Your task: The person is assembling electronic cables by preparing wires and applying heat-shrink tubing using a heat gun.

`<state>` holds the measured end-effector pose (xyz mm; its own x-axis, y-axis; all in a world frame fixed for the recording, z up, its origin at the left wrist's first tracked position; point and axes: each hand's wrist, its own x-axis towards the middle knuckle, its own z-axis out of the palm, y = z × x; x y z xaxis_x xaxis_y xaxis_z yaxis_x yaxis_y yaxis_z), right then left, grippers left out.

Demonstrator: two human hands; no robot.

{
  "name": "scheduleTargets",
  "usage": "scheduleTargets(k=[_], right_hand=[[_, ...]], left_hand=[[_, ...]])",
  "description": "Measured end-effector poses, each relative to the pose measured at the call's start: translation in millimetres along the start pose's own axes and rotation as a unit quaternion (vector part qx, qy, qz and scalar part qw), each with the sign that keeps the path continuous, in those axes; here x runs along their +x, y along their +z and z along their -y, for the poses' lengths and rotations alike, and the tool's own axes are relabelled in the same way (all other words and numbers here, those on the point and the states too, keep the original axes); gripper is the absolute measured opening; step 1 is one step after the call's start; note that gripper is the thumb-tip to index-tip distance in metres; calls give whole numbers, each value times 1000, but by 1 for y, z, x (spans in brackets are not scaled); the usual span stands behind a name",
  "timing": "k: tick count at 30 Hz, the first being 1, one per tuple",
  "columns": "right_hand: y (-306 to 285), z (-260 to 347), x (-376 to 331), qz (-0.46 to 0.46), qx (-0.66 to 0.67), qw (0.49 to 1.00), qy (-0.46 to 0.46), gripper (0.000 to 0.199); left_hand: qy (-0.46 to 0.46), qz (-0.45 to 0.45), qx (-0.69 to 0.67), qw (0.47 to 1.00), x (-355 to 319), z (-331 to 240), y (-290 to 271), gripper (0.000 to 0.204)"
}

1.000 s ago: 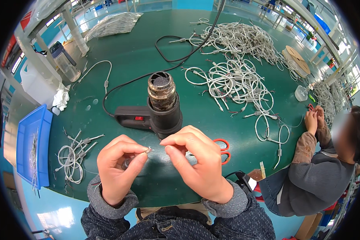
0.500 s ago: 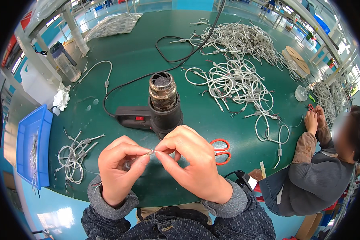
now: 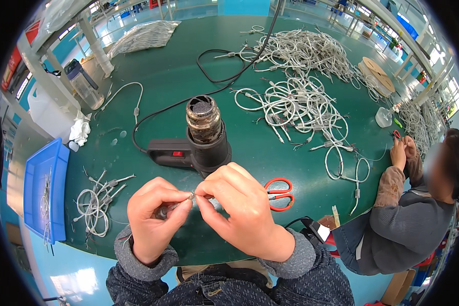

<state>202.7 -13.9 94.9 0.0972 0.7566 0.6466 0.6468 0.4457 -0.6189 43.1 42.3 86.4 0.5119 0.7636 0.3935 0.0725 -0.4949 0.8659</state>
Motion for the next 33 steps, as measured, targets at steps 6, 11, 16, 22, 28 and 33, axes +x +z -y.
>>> scheduleTargets(k=[6,11,16,22,28,33], right_hand=[[-8,-1,-5,-3,46,998,47,16],[-9,0,-6,8,95,991,92,14],[-6,1,-5,32,134,984,116,12],[-8,1,-2,47,127,985,111,11],[-8,1,-3,54,168,972,155,10],[-7,3,-4,44,178,969,164,11]], left_hand=[[-24,-4,-30,999,-1,1,1,13],[-9,-16,-39,999,-2,2,1,12],[-3,-15,-41,999,-2,2,0,13],[-3,-11,-34,999,-3,2,0,14],[6,-9,-30,999,-2,2,-1,15],[6,-9,-37,999,-2,2,0,15]])
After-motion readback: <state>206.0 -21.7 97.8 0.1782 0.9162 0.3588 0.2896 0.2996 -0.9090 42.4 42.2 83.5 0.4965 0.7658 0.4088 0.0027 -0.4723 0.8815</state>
